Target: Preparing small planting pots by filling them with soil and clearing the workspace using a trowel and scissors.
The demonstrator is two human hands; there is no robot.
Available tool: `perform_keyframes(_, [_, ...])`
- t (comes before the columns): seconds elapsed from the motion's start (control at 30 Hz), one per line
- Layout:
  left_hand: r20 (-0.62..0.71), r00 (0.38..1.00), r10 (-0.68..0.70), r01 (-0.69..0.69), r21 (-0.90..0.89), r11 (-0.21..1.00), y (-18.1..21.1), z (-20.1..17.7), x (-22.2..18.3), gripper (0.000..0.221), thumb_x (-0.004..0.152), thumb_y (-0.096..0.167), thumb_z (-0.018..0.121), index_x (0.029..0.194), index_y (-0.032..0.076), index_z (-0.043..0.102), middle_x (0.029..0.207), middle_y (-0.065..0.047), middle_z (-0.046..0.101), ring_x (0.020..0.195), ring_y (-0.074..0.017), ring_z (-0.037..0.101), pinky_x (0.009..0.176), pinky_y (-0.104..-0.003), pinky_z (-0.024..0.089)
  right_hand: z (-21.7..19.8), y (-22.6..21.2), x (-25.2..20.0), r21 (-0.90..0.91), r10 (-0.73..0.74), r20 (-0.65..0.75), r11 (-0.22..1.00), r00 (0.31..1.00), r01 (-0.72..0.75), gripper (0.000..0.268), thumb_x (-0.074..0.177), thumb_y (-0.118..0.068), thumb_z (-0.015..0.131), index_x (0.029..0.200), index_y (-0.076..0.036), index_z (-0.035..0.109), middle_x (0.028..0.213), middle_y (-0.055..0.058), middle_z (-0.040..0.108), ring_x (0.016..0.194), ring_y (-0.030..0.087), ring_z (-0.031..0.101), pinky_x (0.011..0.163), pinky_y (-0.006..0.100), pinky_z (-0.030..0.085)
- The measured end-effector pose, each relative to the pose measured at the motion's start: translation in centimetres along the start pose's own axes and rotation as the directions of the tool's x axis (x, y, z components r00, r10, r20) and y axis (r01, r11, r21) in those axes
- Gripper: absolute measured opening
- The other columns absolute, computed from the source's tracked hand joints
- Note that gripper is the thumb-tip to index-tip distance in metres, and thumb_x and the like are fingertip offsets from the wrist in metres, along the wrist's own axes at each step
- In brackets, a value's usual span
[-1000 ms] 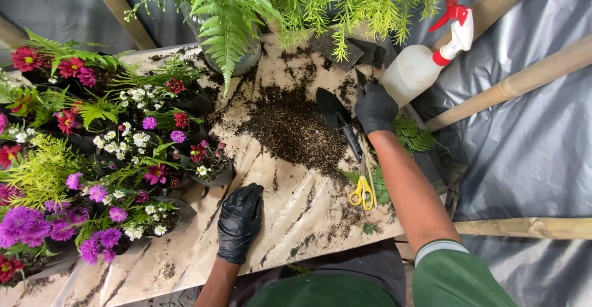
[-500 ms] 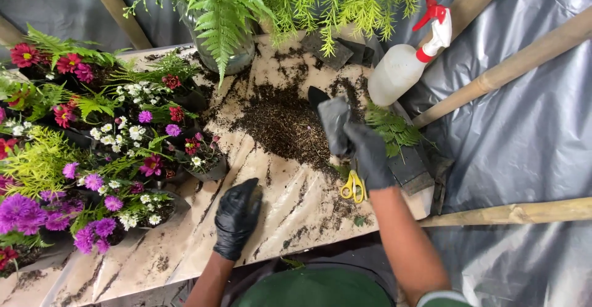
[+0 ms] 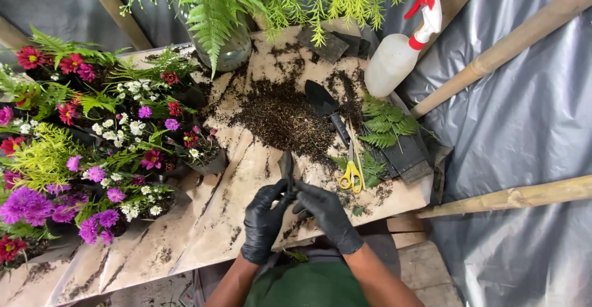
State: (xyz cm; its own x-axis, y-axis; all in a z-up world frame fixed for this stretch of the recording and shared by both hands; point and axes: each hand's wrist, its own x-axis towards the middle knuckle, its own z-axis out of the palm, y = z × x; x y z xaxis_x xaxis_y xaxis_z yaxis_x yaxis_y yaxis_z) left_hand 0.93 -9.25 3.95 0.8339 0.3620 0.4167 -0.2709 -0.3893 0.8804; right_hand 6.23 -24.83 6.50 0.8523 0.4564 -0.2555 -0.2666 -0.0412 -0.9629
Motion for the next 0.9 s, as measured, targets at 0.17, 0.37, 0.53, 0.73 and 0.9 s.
perform_keyframes(0.17, [0.039, 0.962, -0.270, 0.271, -0.021, 0.962, -1.0, -0.5, -0.8, 0.026, 0.092, 0.017, 0.071, 0.116, 0.009, 0.078, 0.111, -0.010, 0.080, 0.103, -0.0241, 0.075, 0.093, -0.036, 0.061, 1.6, 2.2, 0.2, 0.110, -0.058, -0.017, 0.992, 0.998, 0.059, 0.047, 0.082, -0.017, 0.081, 0.126, -0.003, 0.073, 0.120, 0.013, 0.078, 0.108, 0.021, 0.073, 0.099, 0.035, 0.061])
perform_keyframes(0.37, [0.050, 0.936, -0.349, 0.352, -0.103, 0.930, -0.5, -0.8, -1.4, 0.023, 0.093, 0.012, 0.068, 0.112, 0.006, 0.078, 0.108, -0.011, 0.080, 0.102, -0.0228, 0.075, 0.092, -0.035, 0.061, 1.9, 3.1, -0.1, -0.157, -0.270, -0.073, 0.954, 0.960, 0.256, 0.030, 0.088, -0.013, 0.078, 0.117, -0.007, 0.076, 0.110, 0.010, 0.081, 0.102, 0.017, 0.074, 0.094, 0.030, 0.062])
perform_keyframes(0.53, [0.093, 0.922, -0.376, 0.387, -0.185, 0.903, -0.6, -1.3, -1.5, 0.024, 0.092, 0.008, 0.068, 0.114, 0.003, 0.078, 0.113, -0.013, 0.080, 0.106, -0.0239, 0.076, 0.096, -0.036, 0.062, 1.8, 2.8, -0.5, -0.252, -0.360, -0.065, 0.908, 0.931, 0.334, 0.030, 0.088, -0.011, 0.078, 0.118, -0.010, 0.076, 0.116, 0.010, 0.080, 0.107, 0.018, 0.076, 0.098, 0.031, 0.061])
perform_keyframes(0.73, [0.160, 0.881, -0.446, 0.474, -0.284, 0.834, 0.0, -1.9, -1.3, 0.020, 0.090, 0.008, 0.071, 0.107, 0.003, 0.081, 0.106, -0.015, 0.082, 0.096, -0.0256, 0.078, 0.091, -0.039, 0.066, 1.5, 4.0, -0.3, -0.241, -0.324, -0.101, 0.925, 0.941, 0.293, 0.030, 0.090, -0.016, 0.075, 0.118, -0.006, 0.076, 0.115, 0.014, 0.080, 0.106, 0.019, 0.076, 0.098, 0.032, 0.063])
perform_keyframes(0.9, [0.094, 0.894, -0.438, 0.448, -0.190, 0.874, -0.1, -1.7, -1.2, 0.020, 0.085, 0.006, 0.076, 0.104, 0.007, 0.083, 0.104, -0.011, 0.083, 0.099, -0.0226, 0.078, 0.092, -0.035, 0.066, 1.2, 5.8, 0.2, -0.285, -0.345, -0.069, 0.906, 0.936, 0.313, 0.027, 0.093, -0.015, 0.073, 0.117, -0.006, 0.076, 0.111, 0.014, 0.081, 0.100, 0.020, 0.077, 0.092, 0.032, 0.065])
